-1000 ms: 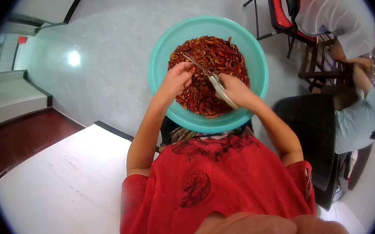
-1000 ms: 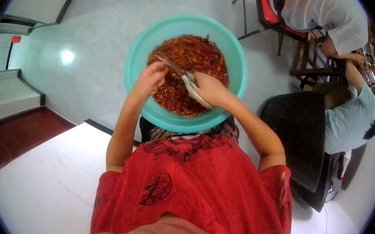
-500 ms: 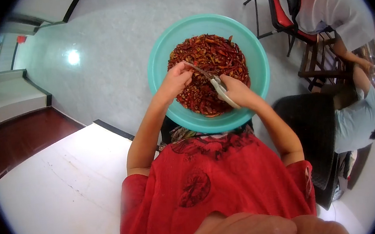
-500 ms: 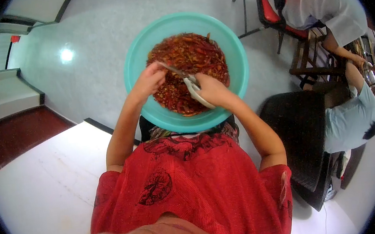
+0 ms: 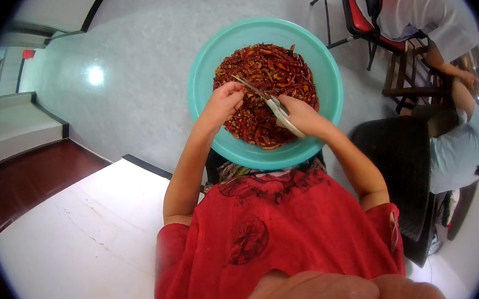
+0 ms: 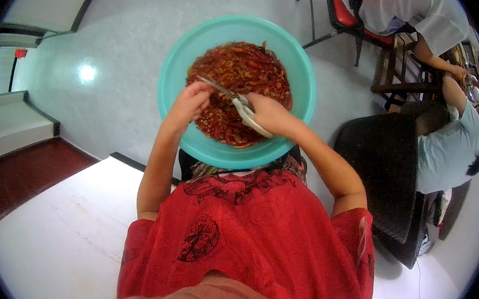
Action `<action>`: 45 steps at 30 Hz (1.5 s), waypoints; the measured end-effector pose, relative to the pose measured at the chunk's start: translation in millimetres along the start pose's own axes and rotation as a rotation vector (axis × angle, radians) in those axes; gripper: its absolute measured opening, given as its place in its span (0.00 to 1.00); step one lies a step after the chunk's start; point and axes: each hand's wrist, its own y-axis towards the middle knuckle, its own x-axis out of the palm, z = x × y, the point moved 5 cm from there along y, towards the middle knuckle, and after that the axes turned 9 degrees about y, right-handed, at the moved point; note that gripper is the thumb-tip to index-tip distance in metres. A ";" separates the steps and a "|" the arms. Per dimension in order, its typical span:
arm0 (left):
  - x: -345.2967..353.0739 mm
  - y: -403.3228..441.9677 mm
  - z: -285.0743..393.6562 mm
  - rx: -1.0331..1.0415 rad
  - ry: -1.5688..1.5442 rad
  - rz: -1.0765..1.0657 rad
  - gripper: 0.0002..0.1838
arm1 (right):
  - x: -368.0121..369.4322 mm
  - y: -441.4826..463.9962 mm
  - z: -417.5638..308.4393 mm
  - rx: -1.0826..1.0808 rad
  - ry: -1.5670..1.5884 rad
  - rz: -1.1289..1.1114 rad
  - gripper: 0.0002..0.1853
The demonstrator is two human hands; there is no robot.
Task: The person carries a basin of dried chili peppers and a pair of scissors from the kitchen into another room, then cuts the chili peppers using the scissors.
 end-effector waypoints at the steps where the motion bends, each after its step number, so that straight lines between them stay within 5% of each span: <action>1: -0.4 0.4 -0.8 -0.001 0.001 0.000 0.11 | 0.7 0.3 -0.6 0.004 0.000 -0.010 0.24; 45: -2.7 7.6 -12.9 0.013 -0.003 0.001 0.06 | 3.9 0.3 -3.1 -0.025 -0.055 0.038 0.22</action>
